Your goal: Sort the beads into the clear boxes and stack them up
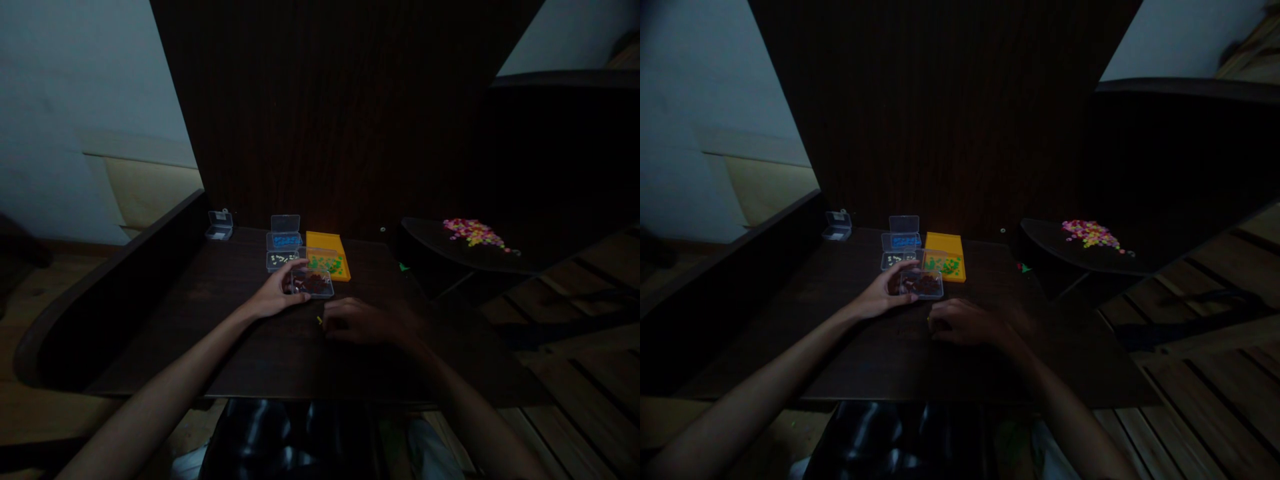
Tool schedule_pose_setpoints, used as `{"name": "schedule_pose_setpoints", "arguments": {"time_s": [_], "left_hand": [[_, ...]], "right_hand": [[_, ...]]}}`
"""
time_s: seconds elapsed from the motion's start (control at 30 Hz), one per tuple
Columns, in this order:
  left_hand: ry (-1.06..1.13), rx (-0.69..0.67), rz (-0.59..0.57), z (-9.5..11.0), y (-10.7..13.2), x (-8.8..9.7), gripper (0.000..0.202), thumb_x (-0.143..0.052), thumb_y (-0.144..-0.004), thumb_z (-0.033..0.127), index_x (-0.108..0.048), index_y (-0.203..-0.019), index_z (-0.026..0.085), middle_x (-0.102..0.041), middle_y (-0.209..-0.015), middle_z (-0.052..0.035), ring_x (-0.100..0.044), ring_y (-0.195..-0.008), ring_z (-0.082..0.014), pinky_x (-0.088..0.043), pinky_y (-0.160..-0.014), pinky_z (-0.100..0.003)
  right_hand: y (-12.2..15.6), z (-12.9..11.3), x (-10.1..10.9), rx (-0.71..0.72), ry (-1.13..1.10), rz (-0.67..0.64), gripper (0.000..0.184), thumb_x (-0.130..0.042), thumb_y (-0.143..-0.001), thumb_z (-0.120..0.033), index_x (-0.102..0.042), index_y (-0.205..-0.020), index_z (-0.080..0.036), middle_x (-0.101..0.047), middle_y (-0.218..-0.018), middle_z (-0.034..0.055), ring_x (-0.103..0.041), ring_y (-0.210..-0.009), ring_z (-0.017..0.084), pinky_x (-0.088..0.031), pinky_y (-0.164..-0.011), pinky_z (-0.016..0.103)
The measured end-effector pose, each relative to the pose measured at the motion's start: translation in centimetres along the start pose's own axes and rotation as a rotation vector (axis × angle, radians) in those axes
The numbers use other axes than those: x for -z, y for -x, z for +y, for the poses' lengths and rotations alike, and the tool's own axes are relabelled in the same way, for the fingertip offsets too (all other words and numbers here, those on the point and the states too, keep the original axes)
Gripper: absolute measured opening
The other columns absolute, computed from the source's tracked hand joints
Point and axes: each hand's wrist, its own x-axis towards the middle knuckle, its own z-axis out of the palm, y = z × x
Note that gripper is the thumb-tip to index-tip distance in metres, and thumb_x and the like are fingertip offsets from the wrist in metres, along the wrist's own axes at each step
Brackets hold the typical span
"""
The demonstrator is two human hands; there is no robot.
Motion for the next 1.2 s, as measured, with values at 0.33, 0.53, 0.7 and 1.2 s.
{"name": "schedule_pose_setpoints", "arguments": {"time_s": [0.33, 0.53, 0.7, 1.2], "left_hand": [[0.046, -0.012, -0.017, 0.0, -0.1, -0.1, 0.073, -0.079, -0.068, 0.022, -0.044, -0.133, 0.021, -0.052, -0.134, -0.0142, -0.059, -0.115, -0.0271, -0.042, -0.103, -0.05], [0.037, -0.017, -0.026, 0.0, -0.2, 0.0, 0.074, -0.079, -0.068, 0.021, -0.044, -0.133, 0.021, -0.054, -0.133, -0.0134, -0.059, -0.116, -0.0271, -0.043, -0.104, -0.049], [0.038, -0.024, -0.032, -0.2, -0.2, 0.1, 0.074, -0.079, -0.068, 0.02, -0.045, -0.133, 0.022, -0.053, -0.133, -0.0133, -0.059, -0.115, -0.0268, -0.044, -0.102, -0.049], [0.02, -0.029, -0.049, 0.1, -0.1, -0.1, 0.071, -0.078, -0.069, 0.019, -0.045, -0.132, 0.021, -0.054, -0.131, -0.013, -0.058, -0.113, -0.0258, -0.046, -0.1, -0.047]], "right_hand": [[-2.0, 0.3, 3.6, -0.036, -0.025, 0.303, 0.011, -0.059, -0.087, -0.024, -0.067, -0.09, -0.016, -0.06, -0.069, -0.0011, -0.049, -0.057, 0.01, -0.038, -0.057, 0.021], [-3.8, 1.2, 3.7, -0.021, 0.042, 0.274, 0.01, -0.061, -0.086, -0.019, -0.069, -0.09, -0.016, -0.07, -0.085, 0.0034, -0.06, -0.072, 0.014, -0.044, -0.068, 0.024], [-4.9, 1.5, 3.5, -0.015, 0.113, 0.185, 0.009, -0.061, -0.084, -0.016, -0.069, -0.089, -0.017, -0.07, -0.094, 0.0053, -0.062, -0.085, 0.017, -0.045, -0.076, 0.028], [-5.4, 1.5, 2.9, -0.066, 0.172, 0.236, 0.009, -0.062, -0.083, -0.015, -0.067, -0.091, -0.016, -0.066, -0.089, 0.0044, -0.058, -0.08, 0.016, -0.042, -0.072, 0.027]]}}
